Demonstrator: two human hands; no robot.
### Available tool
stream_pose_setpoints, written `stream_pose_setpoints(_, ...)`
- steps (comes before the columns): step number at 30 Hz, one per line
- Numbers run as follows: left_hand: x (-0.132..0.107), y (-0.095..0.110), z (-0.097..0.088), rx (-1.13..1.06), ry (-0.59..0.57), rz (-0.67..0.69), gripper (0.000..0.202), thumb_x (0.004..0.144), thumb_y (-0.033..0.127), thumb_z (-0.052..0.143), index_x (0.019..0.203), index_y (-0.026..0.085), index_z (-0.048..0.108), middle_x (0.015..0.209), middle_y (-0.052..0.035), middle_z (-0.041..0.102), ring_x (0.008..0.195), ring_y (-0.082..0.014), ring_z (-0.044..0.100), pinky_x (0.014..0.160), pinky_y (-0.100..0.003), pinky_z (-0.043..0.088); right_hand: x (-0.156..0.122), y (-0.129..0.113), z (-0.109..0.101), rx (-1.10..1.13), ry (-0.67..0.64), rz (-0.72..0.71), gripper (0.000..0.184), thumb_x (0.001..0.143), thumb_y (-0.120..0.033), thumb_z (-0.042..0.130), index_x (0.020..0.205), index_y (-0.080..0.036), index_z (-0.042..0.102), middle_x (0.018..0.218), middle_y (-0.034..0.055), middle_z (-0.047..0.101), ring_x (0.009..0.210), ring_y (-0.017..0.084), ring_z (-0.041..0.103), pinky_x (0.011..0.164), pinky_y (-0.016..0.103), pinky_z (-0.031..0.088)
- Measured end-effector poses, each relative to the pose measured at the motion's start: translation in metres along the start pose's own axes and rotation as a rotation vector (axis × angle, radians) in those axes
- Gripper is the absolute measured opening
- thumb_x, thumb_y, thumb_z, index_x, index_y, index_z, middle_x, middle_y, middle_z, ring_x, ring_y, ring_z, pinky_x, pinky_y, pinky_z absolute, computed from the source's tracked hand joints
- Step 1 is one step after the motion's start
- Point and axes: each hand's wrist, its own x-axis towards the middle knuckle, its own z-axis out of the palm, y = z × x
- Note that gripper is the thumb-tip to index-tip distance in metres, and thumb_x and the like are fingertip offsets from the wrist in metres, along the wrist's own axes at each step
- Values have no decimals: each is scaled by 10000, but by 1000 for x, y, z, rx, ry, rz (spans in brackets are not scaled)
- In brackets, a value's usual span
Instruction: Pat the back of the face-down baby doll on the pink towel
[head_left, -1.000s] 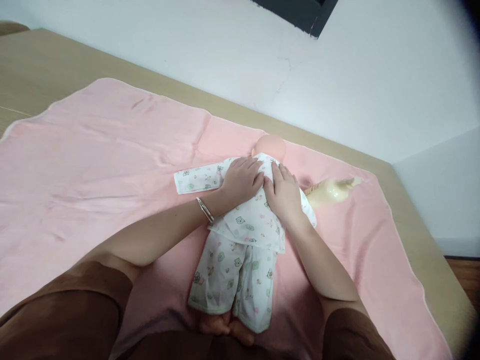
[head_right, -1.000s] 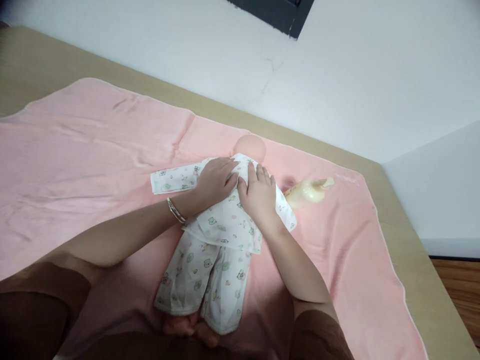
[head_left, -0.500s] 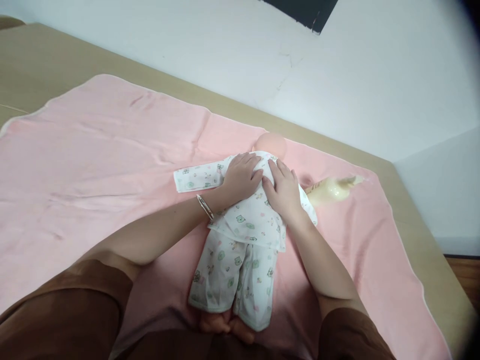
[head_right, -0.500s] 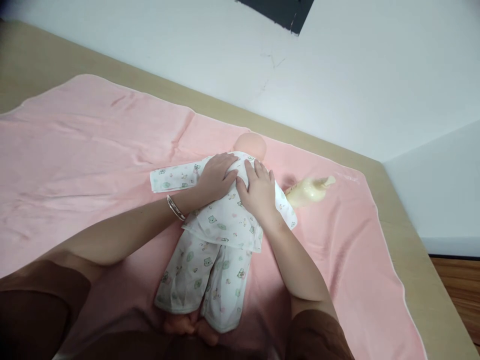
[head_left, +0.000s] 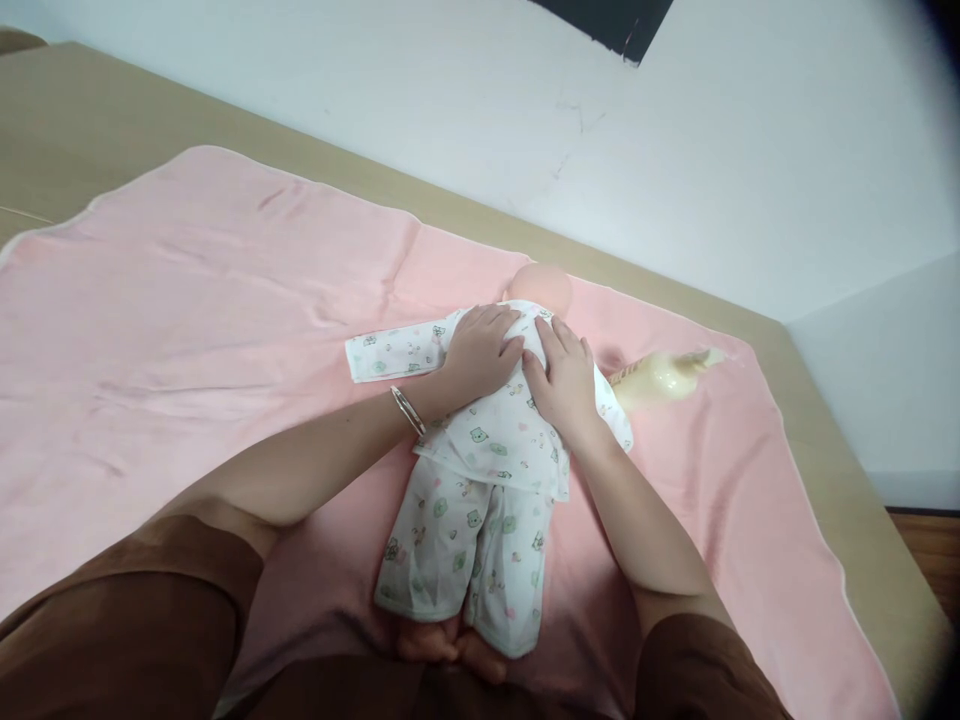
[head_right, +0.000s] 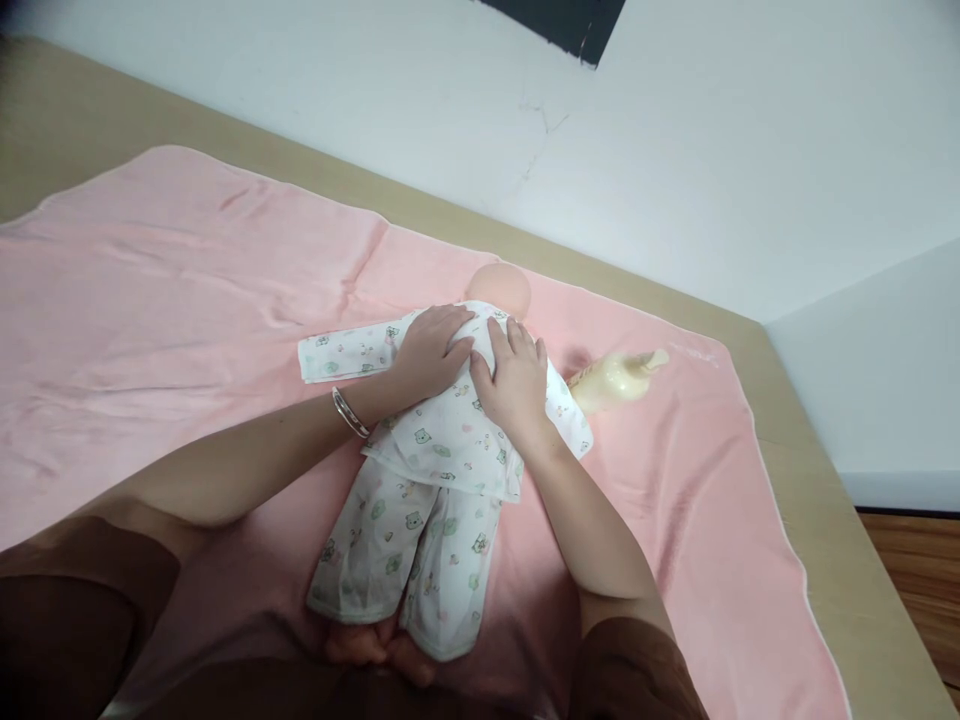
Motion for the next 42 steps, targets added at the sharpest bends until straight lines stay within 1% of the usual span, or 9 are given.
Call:
stream_pose_setpoints(13,-1,0,1,21,12,17,369,933,255,435,1221,138,635,1273,-119,675,1201,-270,590,1095,-454,433,-1,-1,-1,-3,-5,3,552,1014,-412,342,1520,-200,404,1584,154,420,1485,302,349,1203,572,233)
stream_pose_setpoints(19,-1,1,-2,84,8,114,368,964,233,408,1244,129,623,1294,-133,667,1229,-271,588,1114,-474,429,2,1,1,-16,-10,-5,564,993,-383,358,1517,-181,407,1581,168,420,1475,318,364,1188,593,250)
stream_pose_setpoints(24,-4,15,-12,291,8,199,360,992,211,366,1018,87,703,1045,-179,731,1030,-293,677,957,-459,532,-7,-14,-5,-118,-28,2,555,1008,-325,303,1512,-120,412,1557,214,439,1454,355,399,1161,603,301)
stream_pose_setpoints(27,-8,21,-13,353,16,209,371,995,200,368,922,94,716,1010,-189,733,1012,-296,686,939,-459,541,-17,-25,-9,-205,-9,-2,543,1012,-280,285,1488,-74,447,1511,245,486,1413,380,455,1136,577,353)
stream_pose_setpoints(30,-10,18,-9,311,25,153,355,995,233,378,1002,108,711,1101,-182,724,1063,-303,673,930,-463,543,-20,-27,-9,-225,4,-12,539,1005,-267,297,1479,-70,462,1501,244,499,1406,383,467,1128,562,374)
stream_pose_setpoints(34,-5,8,-4,204,4,95,380,975,257,412,1242,94,629,1302,-170,656,1256,-306,584,1101,-488,444,-9,-15,-6,-158,-29,-4,562,1002,-327,330,1507,-100,427,1551,222,446,1456,372,402,1154,567,348)
stream_pose_setpoints(36,-3,6,-3,187,-25,89,414,975,265,419,1299,74,593,1355,-182,623,1310,-315,544,1152,-505,389,-3,-8,-5,-125,-39,8,576,1003,-364,346,1515,-110,416,1559,217,437,1458,374,395,1162,566,336)
stream_pose_setpoints(39,-2,9,-5,225,-36,115,412,975,261,425,1292,58,593,1325,-200,636,1271,-331,571,1124,-526,410,1,-5,-6,-114,-41,27,569,1008,-366,344,1514,-115,414,1558,207,441,1459,369,392,1167,566,329)
stream_pose_setpoints(42,-5,14,-8,301,-16,241,338,972,208,415,1156,56,655,1199,-199,697,1145,-311,647,1029,-473,494,-5,-13,-9,-155,-63,45,558,1022,-331,308,1515,-87,401,1558,220,435,1468,364,377,1167,575,325)
